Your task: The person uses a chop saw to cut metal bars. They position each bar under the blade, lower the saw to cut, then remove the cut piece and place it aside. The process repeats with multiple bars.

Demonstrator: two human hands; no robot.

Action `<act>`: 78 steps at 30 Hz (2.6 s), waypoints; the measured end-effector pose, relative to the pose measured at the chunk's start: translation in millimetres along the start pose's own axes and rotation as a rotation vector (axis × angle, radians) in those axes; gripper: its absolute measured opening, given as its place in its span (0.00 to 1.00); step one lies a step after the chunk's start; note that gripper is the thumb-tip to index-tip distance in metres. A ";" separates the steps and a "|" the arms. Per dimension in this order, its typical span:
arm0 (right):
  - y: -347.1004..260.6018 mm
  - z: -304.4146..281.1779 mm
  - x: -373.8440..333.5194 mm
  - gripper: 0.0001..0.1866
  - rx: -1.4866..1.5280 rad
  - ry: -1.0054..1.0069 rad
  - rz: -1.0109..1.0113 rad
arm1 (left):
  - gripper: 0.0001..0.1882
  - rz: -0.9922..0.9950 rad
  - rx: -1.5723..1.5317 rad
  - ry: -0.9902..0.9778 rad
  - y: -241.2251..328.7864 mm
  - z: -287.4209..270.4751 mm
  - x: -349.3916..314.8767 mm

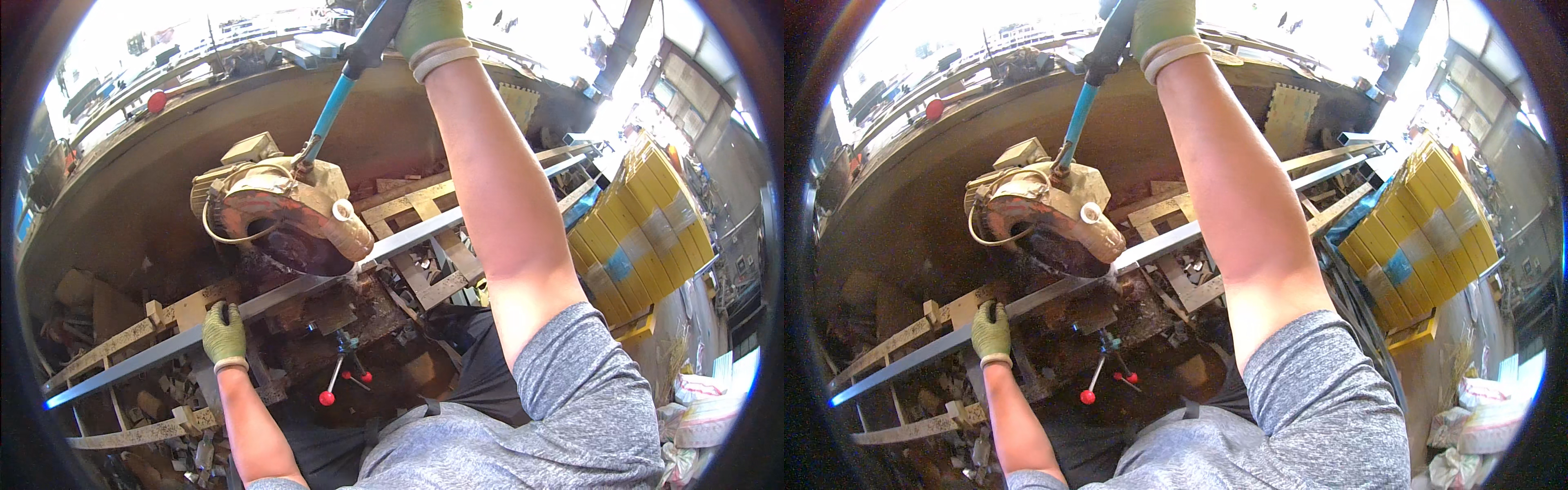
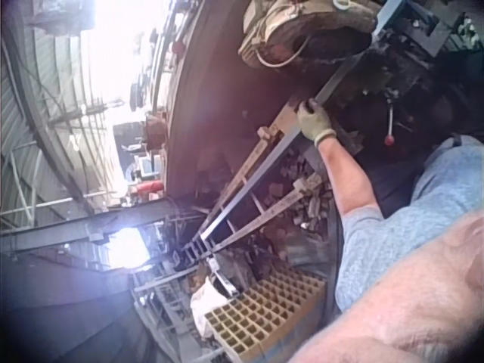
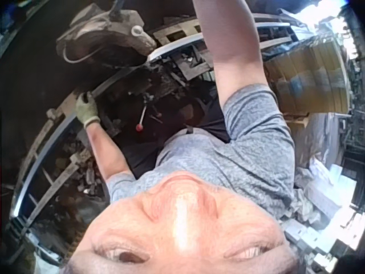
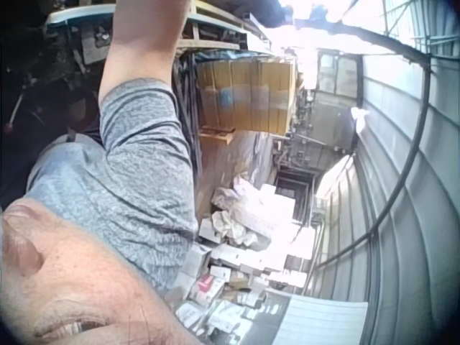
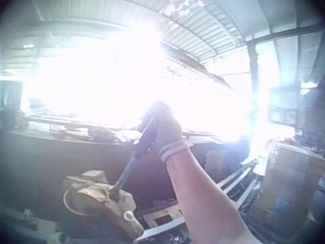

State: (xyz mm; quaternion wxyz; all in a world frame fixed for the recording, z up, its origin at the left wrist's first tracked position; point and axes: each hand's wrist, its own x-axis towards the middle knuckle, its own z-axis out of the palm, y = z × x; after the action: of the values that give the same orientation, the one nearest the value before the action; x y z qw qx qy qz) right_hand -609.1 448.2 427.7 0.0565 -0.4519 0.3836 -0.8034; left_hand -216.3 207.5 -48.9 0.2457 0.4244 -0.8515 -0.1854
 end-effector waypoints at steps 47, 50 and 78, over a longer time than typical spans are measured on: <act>-27.5 -80.8 -54.4 0.24 -2.110 -0.017 -1.281 | 0.25 -0.107 0.024 -0.051 21.1 -12.9 0.0; -25.2 -101.4 -52.6 0.17 -0.721 -0.257 -0.495 | 0.25 -0.090 0.057 -0.035 20.2 -11.7 -0.4; -31.2 -120.2 -116.4 0.18 0.023 0.146 -0.263 | 0.22 -0.040 0.047 0.034 11.4 -2.0 -0.9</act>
State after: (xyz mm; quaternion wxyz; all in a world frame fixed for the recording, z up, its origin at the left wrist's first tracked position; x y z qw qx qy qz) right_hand -625.5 588.8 333.3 -0.0723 -0.4379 0.3150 -0.8389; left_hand -221.9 214.6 -41.5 0.2461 0.4502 -0.8428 -0.1629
